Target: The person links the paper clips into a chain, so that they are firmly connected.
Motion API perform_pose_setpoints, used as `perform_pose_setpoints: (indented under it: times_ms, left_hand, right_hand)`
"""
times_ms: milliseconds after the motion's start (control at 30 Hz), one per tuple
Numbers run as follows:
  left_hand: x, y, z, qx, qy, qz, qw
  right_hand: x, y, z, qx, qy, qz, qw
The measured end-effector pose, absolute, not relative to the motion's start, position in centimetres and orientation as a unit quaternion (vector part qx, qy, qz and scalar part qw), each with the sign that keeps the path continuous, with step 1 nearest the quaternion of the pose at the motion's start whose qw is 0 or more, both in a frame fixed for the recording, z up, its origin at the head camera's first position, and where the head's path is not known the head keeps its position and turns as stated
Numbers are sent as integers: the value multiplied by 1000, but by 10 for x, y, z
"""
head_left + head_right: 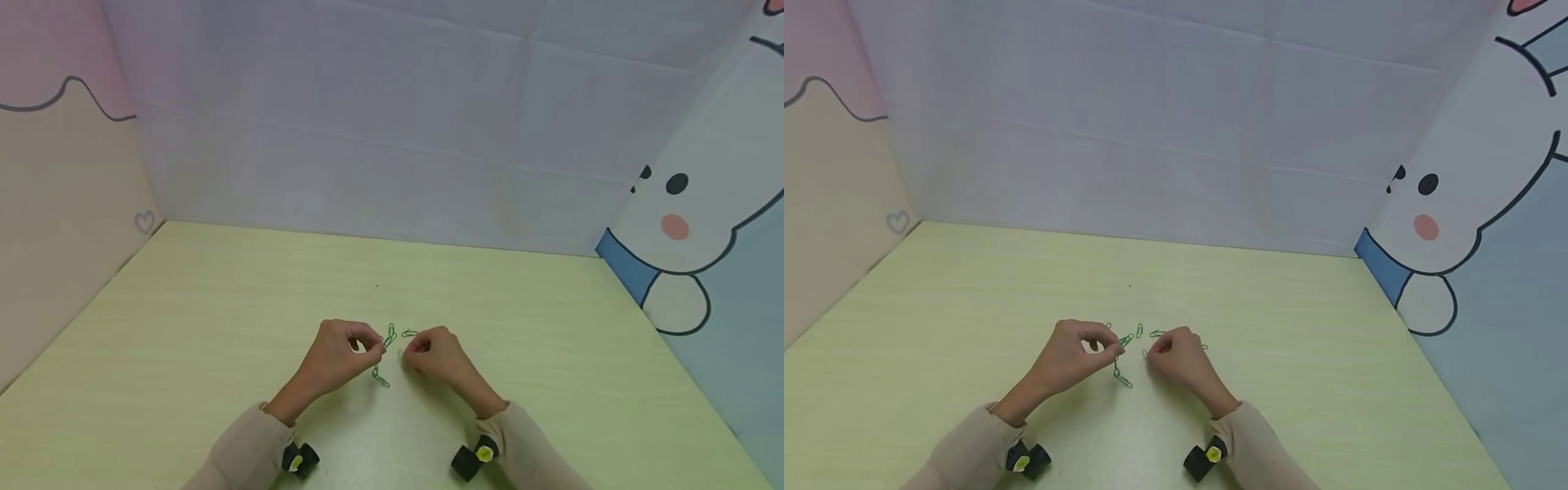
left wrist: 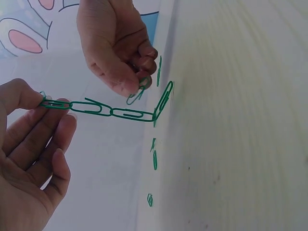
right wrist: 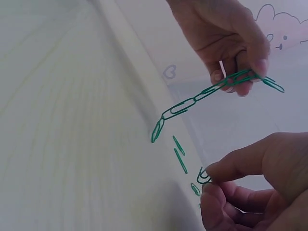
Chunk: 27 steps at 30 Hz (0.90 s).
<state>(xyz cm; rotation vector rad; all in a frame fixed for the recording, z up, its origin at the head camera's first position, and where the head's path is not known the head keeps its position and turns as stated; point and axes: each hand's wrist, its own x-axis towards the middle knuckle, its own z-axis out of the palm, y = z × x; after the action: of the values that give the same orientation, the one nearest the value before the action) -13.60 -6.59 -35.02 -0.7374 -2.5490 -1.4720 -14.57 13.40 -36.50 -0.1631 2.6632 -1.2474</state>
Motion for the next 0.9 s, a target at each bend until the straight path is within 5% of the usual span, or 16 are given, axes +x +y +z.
perform_pose_setpoints:
  times_ms: [900]
  left_hand:
    - [-133, -60, -353, -247, -849, -463, 57]
  right_hand:
    - [-138, 152, -329, -64, 796, -580, 158]
